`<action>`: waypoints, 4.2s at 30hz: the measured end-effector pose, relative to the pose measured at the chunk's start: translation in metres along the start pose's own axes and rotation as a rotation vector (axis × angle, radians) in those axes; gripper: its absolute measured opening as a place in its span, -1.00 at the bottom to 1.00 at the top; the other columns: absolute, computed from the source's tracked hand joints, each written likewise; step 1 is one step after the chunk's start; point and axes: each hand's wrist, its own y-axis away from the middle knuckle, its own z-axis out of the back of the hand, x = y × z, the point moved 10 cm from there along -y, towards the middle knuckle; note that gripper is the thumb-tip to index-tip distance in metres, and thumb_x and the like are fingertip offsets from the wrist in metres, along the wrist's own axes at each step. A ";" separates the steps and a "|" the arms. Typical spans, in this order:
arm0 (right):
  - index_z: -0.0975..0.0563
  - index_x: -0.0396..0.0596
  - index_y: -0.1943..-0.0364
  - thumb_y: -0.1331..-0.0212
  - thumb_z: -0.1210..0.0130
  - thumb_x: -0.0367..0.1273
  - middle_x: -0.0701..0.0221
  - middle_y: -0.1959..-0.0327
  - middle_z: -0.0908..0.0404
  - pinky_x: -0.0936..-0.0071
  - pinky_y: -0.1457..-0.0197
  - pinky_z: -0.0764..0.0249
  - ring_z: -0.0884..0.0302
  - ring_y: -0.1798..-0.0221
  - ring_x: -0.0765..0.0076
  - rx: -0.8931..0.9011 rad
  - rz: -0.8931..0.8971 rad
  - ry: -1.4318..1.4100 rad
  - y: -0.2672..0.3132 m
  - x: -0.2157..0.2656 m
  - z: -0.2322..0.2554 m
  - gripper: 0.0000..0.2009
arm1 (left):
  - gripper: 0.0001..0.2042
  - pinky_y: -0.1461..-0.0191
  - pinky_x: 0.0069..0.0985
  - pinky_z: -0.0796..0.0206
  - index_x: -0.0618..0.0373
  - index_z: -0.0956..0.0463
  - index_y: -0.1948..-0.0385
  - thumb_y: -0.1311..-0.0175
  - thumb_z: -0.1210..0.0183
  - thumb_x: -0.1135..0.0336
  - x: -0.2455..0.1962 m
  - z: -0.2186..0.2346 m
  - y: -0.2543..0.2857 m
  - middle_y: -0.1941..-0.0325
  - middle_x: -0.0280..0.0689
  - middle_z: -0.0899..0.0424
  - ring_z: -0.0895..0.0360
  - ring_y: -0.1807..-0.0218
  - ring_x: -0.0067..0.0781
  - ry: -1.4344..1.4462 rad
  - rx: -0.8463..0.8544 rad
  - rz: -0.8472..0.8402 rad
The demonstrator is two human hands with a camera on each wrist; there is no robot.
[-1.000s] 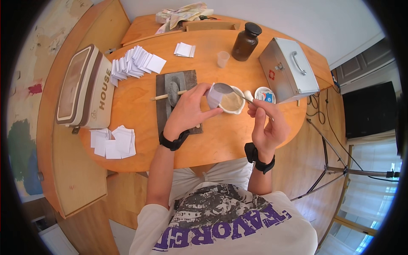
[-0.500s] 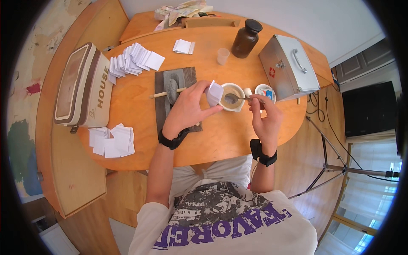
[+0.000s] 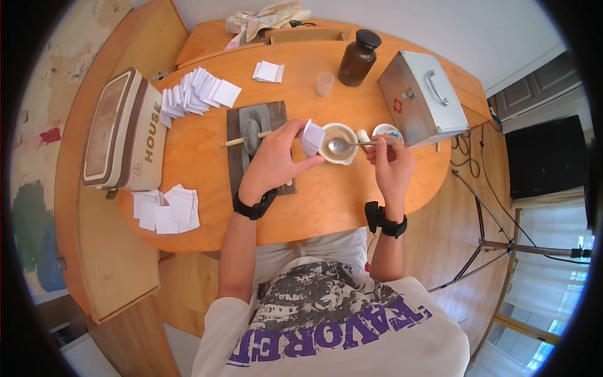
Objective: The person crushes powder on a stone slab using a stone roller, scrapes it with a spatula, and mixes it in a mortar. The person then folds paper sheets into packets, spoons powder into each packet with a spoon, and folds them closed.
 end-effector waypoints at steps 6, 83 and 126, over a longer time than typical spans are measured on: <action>-0.77 -0.31 0.02 -0.72 -0.18 -0.37 0.33 0.28 -0.85 0.55 0.20 -0.68 -0.77 0.29 0.54 -0.072 -0.011 -0.241 -0.009 0.024 0.021 -0.75 | -0.25 -0.32 -0.16 -0.61 0.40 -0.59 -0.32 -0.20 -0.69 0.08 0.004 0.000 0.002 -0.19 0.09 -0.82 -0.79 -0.21 0.14 0.008 -0.019 -0.017; -0.77 -0.29 0.01 -0.54 -0.28 -0.59 0.31 0.31 -0.88 0.53 0.19 -0.73 -0.87 0.29 0.47 -0.183 0.565 -0.127 0.038 0.103 -0.002 -0.89 | -0.34 -0.32 -0.17 -0.65 0.33 -0.56 -0.24 -0.22 -0.67 0.16 0.001 0.001 0.001 -0.05 0.07 -0.81 -0.81 -0.14 0.10 0.061 -0.022 -0.003; -0.76 -0.32 0.00 -0.70 -0.21 -0.38 0.32 0.32 -0.84 0.55 0.19 -0.68 -0.77 0.34 0.53 -0.154 0.221 -0.324 0.006 0.088 0.010 -0.77 | -0.31 -0.31 -0.20 -0.64 0.31 -0.60 -0.29 -0.24 -0.67 0.09 0.005 0.001 0.003 -0.10 0.00 -0.82 -0.79 -0.09 -0.03 0.081 -0.061 -0.055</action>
